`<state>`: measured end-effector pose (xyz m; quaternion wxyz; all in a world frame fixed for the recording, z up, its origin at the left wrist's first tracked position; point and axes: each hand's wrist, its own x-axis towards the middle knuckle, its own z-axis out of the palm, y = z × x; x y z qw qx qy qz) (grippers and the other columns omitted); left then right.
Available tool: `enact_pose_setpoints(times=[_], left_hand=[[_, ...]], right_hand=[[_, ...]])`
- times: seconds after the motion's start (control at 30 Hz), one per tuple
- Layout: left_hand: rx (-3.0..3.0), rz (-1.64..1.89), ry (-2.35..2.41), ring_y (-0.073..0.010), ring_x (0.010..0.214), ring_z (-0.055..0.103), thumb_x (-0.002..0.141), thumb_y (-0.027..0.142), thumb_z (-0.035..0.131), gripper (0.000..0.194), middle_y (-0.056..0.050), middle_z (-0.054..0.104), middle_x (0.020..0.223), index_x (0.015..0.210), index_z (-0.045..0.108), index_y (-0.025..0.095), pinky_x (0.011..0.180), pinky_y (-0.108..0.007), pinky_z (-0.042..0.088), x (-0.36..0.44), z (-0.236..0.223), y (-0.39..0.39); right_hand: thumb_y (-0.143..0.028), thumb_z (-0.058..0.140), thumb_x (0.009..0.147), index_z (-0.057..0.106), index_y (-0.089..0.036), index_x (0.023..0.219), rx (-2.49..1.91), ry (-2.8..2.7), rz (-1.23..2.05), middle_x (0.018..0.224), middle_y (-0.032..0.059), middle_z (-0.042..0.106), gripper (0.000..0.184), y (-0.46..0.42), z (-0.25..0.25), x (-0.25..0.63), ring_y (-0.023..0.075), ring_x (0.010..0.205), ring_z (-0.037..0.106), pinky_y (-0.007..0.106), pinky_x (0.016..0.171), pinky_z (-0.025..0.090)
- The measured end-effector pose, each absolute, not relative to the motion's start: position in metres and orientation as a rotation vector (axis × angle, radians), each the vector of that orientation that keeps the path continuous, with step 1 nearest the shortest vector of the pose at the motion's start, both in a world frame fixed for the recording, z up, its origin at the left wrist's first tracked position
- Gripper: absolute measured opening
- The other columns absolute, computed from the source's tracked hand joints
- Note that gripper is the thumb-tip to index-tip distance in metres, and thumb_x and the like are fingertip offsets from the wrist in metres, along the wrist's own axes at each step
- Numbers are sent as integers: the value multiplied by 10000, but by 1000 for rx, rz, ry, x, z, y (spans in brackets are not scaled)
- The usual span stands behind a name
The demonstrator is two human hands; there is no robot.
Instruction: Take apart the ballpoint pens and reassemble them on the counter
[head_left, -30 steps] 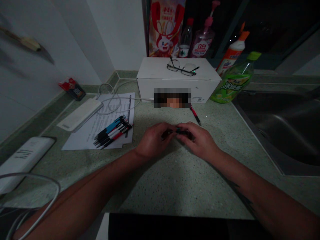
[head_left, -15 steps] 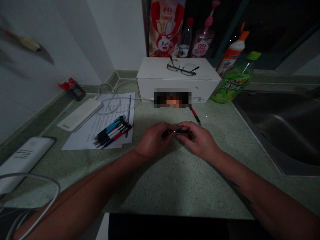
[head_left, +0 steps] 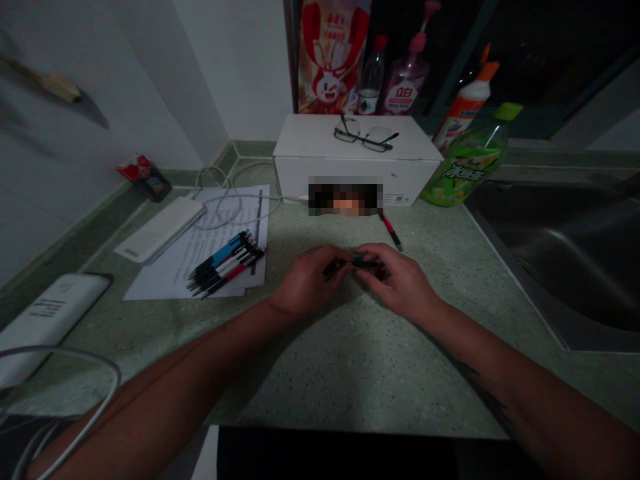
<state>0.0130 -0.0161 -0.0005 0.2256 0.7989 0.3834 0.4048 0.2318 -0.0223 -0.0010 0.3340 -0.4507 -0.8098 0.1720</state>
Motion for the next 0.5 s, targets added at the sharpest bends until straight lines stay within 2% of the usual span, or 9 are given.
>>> enact_pose_setpoints(times=[0.13,0.3,0.4,0.5], left_hand=[[2210,1100,1084,-139,705,672,980,218,670,65,-25,750,845,1008,717,182,654,-257,539,13,1,-16],[2209,1108,1084,-143,706,677,981,231,656,91,-29,759,853,1028,722,190,650,-263,544,13,0,-16],[2218,1108,1071,-140,699,676,973,215,662,84,-31,760,855,1030,716,186,652,-261,546,13,-1,-16],[2214,1112,1078,-136,683,666,964,202,674,68,-25,754,836,1015,715,183,641,-256,535,13,-1,-16]], right_hand=[[-333,611,1001,682,-231,1076,-1174,-2114,422,943,54,748,146,-22,-1,232,215,798,708,330,683,527],[-344,549,1039,699,-239,1123,-1096,-2158,431,995,66,755,202,-21,2,231,237,905,723,368,771,554],[-341,619,989,672,-247,1204,-1140,-2110,457,1037,63,763,240,-22,-1,231,230,872,727,354,732,557],[-332,627,977,677,-241,1138,-1189,-2096,463,974,52,762,192,-23,-2,232,215,795,715,335,679,536]])
